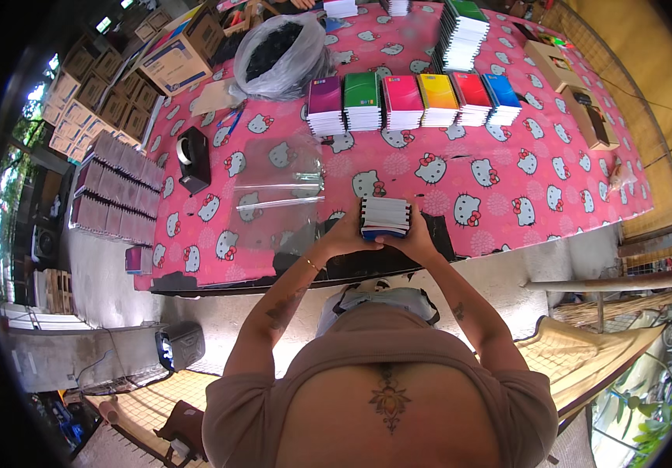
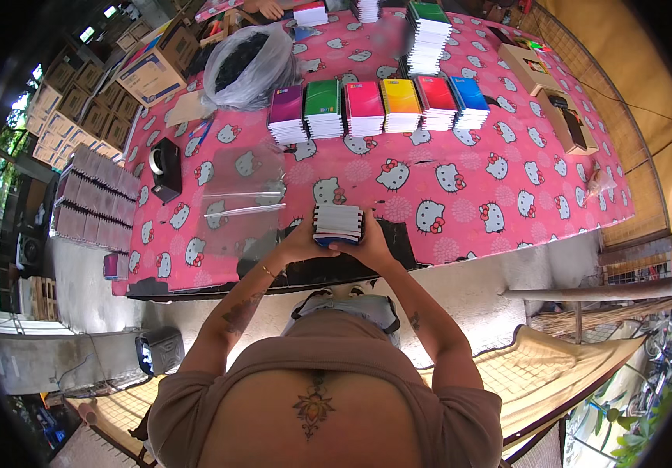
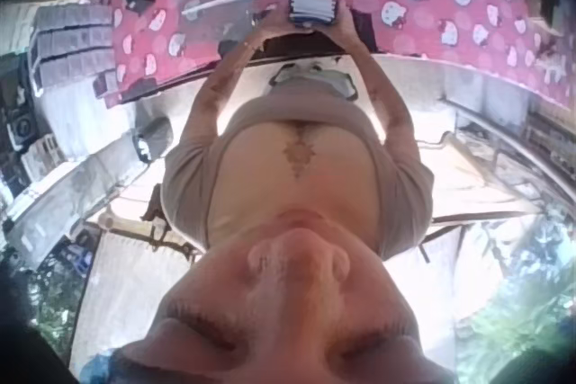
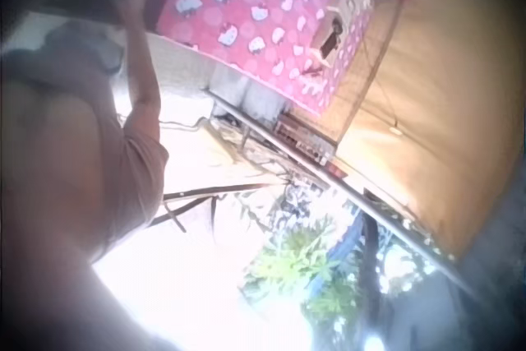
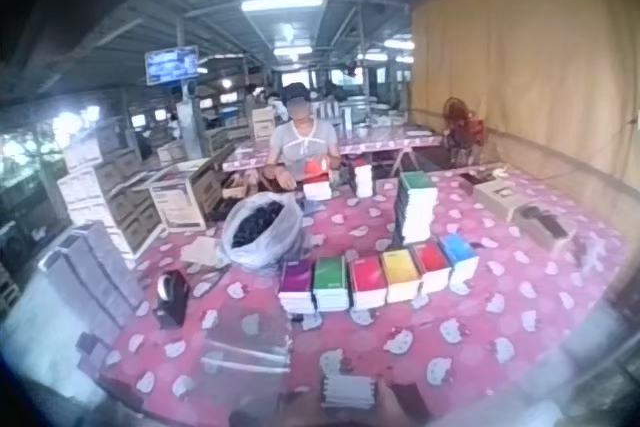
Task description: The person gathers several small colored notebooks from stacks, places them inside a silver foil pouch, and seals the pouch using clear adhesive tape from a dispenser.
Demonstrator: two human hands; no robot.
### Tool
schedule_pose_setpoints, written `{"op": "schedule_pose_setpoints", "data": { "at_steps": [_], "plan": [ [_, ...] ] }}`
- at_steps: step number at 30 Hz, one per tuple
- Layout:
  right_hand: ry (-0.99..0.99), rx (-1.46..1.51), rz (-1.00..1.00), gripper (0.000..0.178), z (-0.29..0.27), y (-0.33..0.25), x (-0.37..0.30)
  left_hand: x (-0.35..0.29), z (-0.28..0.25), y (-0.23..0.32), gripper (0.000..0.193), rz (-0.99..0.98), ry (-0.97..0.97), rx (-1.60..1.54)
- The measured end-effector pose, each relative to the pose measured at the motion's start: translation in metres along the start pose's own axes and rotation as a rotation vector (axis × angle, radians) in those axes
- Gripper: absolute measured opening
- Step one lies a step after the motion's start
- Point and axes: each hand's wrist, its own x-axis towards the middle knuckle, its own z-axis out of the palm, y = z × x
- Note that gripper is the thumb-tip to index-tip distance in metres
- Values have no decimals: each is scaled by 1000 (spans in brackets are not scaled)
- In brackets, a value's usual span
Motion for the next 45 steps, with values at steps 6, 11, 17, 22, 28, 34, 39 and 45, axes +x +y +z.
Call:
{"op": "schedule_pose_setpoints", "data": {
  "at_steps": [6, 11, 17, 22, 28, 34, 39, 45],
  "plan": [
    [57, -123, -136, 99, 1, -6, 2, -20, -2, 30, 104, 165, 290, 366],
    [-60, -38, -99, 101, -12, -9, 1, -48, -12, 67, 64, 418, 333, 836],
    [-21, 133, -107, 97, -4, -1, -1, -55, -3, 47, 45, 382, 466, 542],
    [46, 145, -138, 99, 8, 17, 0, -46, 3, 53, 36, 342, 517, 437],
    [57, 137, -179, 99, 11, 17, -3, -51, 0, 38, 36, 161, 437, 209],
    [79, 158, -137, 94, 8, 22, 4, -36, 4, 40, 76, 99, 368, 247],
    [18, 134, -109, 98, 12, 20, 1, -17, -4, 13, 91, -36, 69, -54],
    [-78, -50, -141, 95, 0, 16, -3, -23, 3, 34, 96, -177, 54, 46]
  ]
}}
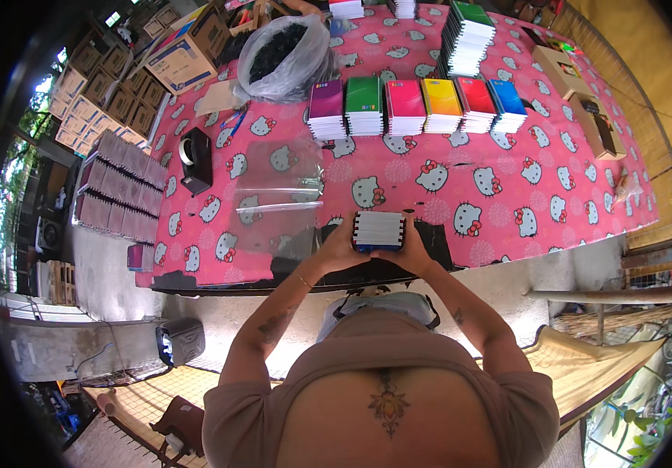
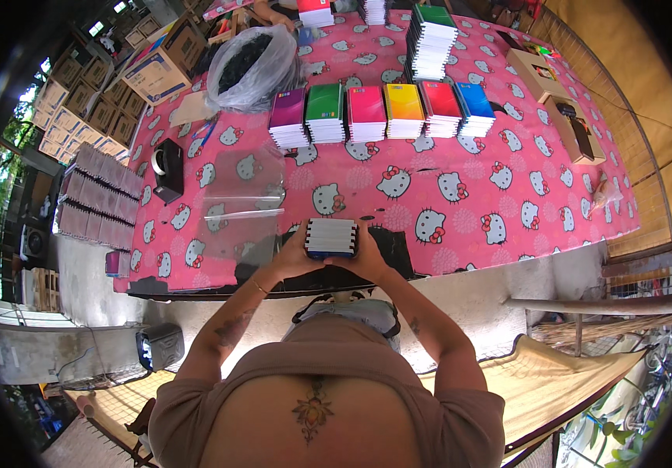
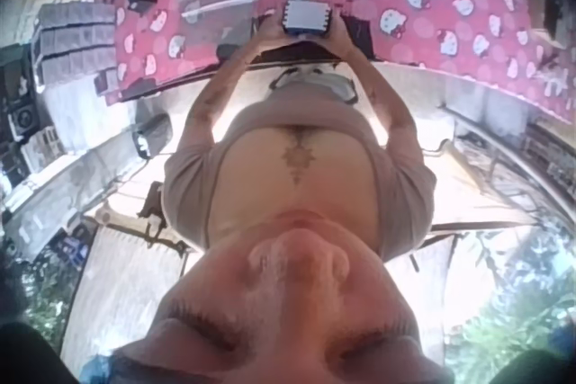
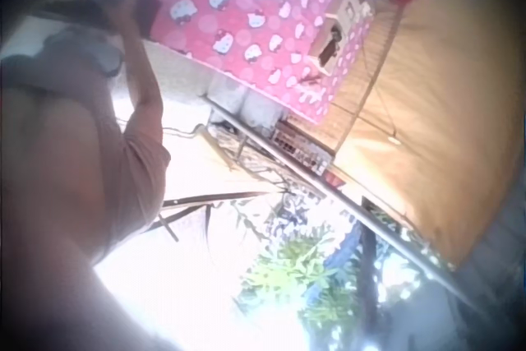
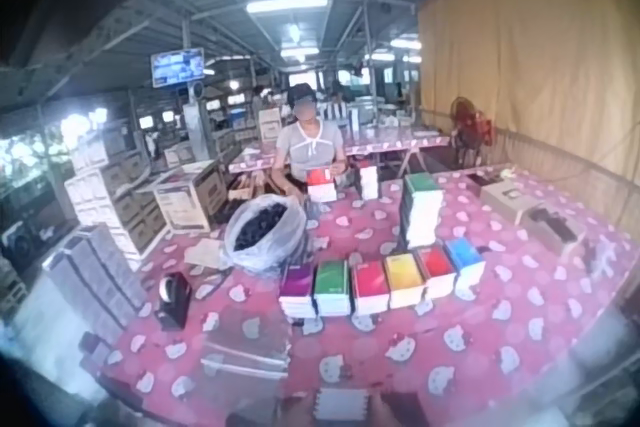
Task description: The person gathers several small colored notebooks from stacks, places them inside a silver foil pouch, and seals the pouch using clear adhesive tape from a dispenser.
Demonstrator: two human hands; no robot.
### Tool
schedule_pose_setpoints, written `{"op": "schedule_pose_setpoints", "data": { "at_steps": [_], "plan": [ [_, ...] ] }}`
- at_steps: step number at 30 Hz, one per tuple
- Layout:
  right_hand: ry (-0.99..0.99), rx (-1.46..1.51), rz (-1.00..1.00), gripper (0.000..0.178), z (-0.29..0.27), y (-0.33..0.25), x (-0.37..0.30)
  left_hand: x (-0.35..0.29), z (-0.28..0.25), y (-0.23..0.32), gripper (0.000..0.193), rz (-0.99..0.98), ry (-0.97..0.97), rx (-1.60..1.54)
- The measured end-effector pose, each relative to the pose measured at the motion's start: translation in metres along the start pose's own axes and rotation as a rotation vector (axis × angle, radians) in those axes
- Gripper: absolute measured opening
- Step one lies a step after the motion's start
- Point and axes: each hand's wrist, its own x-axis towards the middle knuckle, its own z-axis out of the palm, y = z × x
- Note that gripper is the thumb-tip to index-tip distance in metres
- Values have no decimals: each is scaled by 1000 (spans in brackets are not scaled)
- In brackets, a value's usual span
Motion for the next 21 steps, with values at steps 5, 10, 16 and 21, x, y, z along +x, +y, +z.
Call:
{"op": "schedule_pose_setpoints", "data": {
  "at_steps": [5, 10, 16, 21],
  "plan": [
    [5, 49, -21, 89, -2, -3, 1, -8, -6, 84, 104, 339, 177, 789],
    [22, 79, 45, 84, 6, 7, -6, -1, 14, 75, 94, 441, 128, 990],
    [9, -54, -34, 91, 17, -18, 18, -8, -28, 57, 81, 185, 124, 786],
    [11, -367, -164, 79, 60, -20, 79, -60, -120, -3, 73, -246, 769, 182]
  ]
}}
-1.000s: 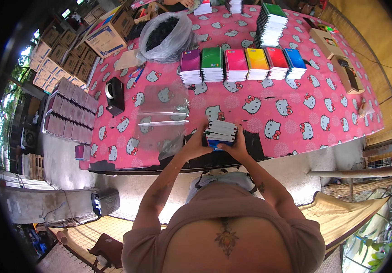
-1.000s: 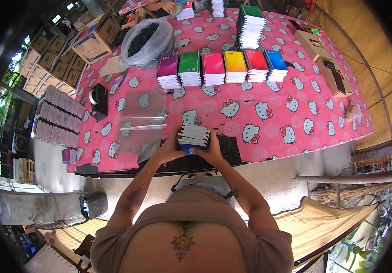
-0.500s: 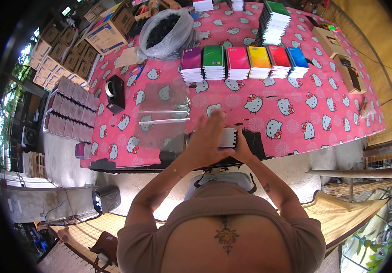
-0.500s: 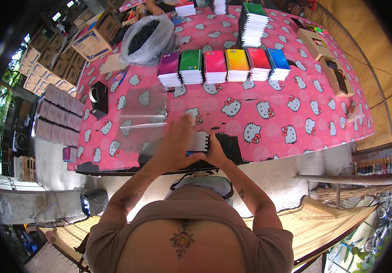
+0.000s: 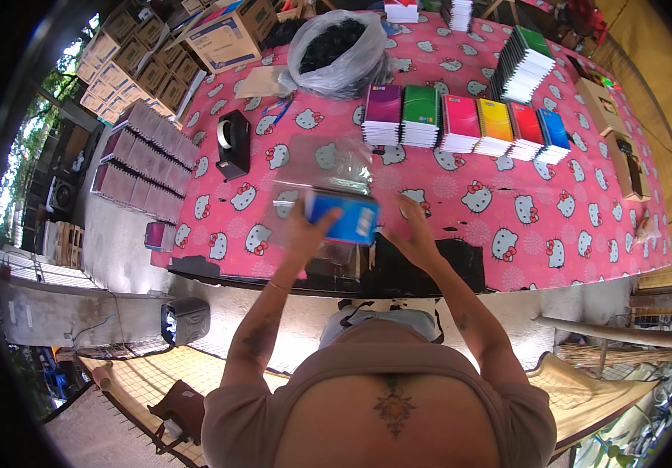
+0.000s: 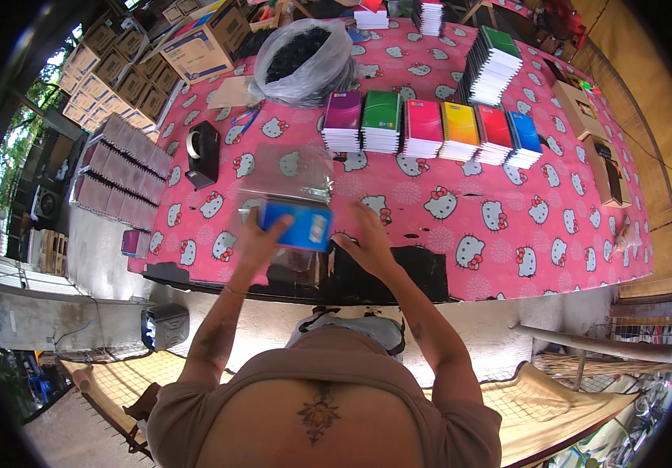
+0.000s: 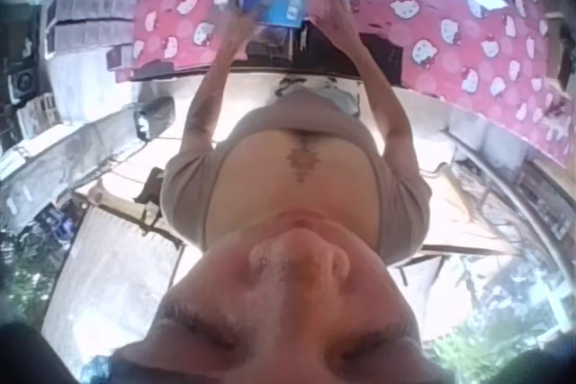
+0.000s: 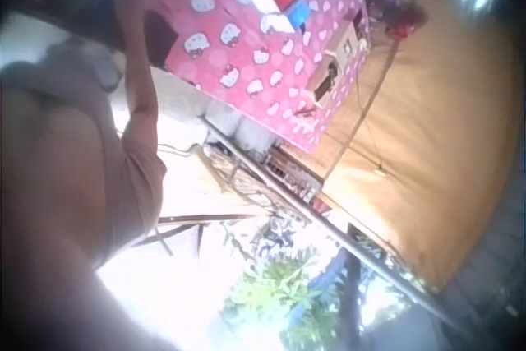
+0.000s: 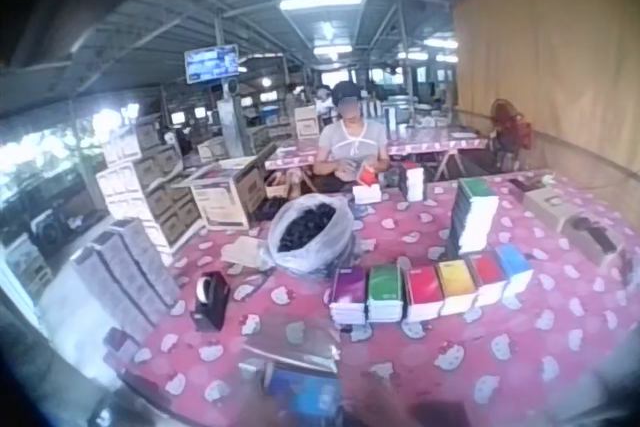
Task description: The person gathers several small colored notebooks from stacks, places them inside a silver foil pouch, and seals the pouch using clear adhesive tape from a dispenser.
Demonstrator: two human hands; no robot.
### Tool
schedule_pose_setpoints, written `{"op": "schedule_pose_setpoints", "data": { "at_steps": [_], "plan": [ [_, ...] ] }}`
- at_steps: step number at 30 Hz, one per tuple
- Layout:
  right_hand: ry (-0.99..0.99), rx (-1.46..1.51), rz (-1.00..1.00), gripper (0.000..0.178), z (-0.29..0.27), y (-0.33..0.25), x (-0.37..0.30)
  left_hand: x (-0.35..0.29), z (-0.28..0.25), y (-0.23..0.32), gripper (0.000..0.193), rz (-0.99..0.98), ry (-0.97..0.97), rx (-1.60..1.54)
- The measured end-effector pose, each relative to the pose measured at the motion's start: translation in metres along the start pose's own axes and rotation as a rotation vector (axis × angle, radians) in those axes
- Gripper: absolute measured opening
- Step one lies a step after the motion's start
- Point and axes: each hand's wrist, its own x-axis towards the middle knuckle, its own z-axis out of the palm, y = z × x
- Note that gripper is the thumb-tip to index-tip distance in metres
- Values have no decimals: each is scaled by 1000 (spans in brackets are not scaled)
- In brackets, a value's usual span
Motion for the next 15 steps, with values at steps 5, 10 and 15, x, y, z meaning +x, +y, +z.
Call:
{"op": "schedule_pose_setpoints", "data": {
  "at_steps": [5, 10, 15],
  "plan": [
    [-388, -487, 9, 93, 73, 13, 48, 53, -36, -80, 69, -265, 75, -433],
    [-580, -615, 71, 118, 74, 15, 49, 80, -11, -128, 70, -425, -161, -467],
    [-602, -572, 153, 113, 67, 22, 53, 92, -8, -103, 97, -332, -234, 20]
  ]
}}
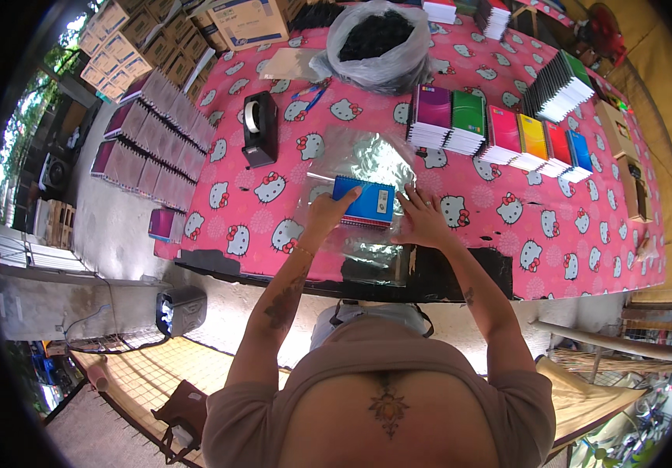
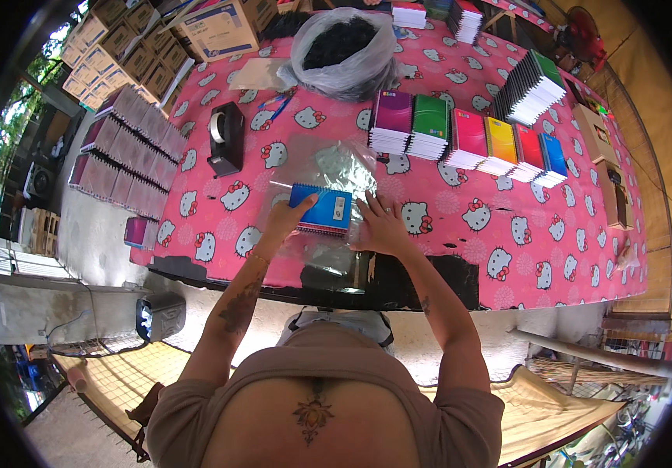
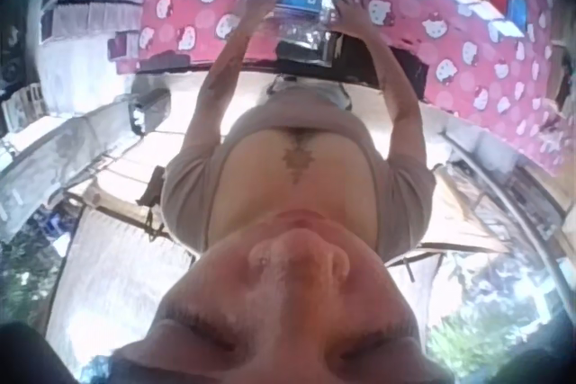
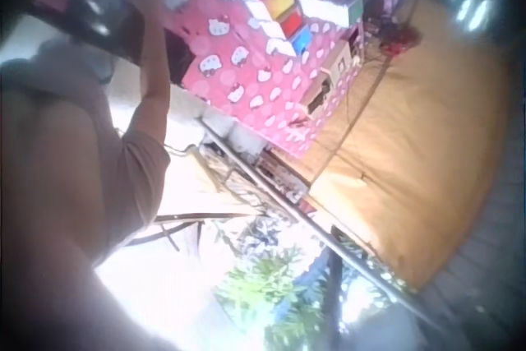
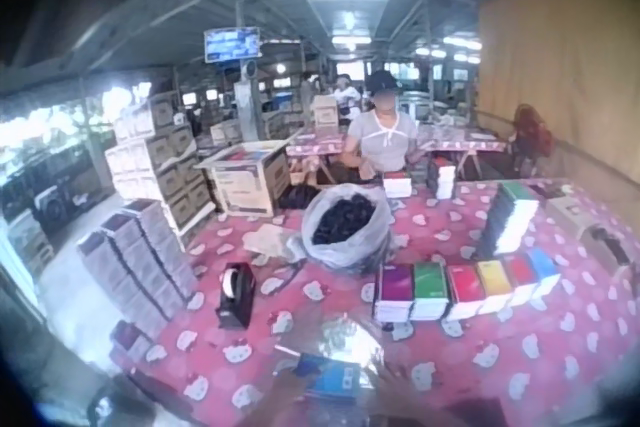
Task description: The person gathers several small colored notebooks from stacks, places them inside a silver foil pouch, and seals the pouch using clear adhesive tape from a dispenser.
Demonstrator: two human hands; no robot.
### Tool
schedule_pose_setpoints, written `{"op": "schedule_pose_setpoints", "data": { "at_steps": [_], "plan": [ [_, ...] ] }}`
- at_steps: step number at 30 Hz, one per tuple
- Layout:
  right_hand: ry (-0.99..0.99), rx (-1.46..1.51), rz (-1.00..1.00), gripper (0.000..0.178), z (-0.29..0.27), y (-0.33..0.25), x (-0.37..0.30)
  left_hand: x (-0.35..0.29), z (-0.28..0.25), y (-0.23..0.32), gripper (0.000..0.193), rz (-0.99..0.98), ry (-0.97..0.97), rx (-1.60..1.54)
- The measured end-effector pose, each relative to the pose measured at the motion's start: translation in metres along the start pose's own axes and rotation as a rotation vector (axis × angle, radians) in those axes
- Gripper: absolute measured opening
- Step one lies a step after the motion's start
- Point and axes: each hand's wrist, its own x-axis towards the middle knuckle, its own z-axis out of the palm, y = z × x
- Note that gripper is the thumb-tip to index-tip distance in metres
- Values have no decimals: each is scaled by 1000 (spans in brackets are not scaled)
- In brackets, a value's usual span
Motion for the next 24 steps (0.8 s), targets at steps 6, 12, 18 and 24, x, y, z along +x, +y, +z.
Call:
{"op": "schedule_pose_setpoints", "data": {
  "at_steps": [6, 12, 18, 24],
  "plan": [
    [207, 891, 173, 56, 8, -26, 6, -14, -9, -4, 97, 114, 215, 241],
    [4, 1472, 372, 39, 12, -46, 14, -2, -18, -40, 72, 105, 224, -96],
    [342, 1153, 88, 33, 38, -8, -14, -41, -41, -61, 34, 237, 0, -380],
    [140, 426, -308, 19, 28, -38, -53, -78, -60, -93, 16, 966, -31, 385]
  ]
}}
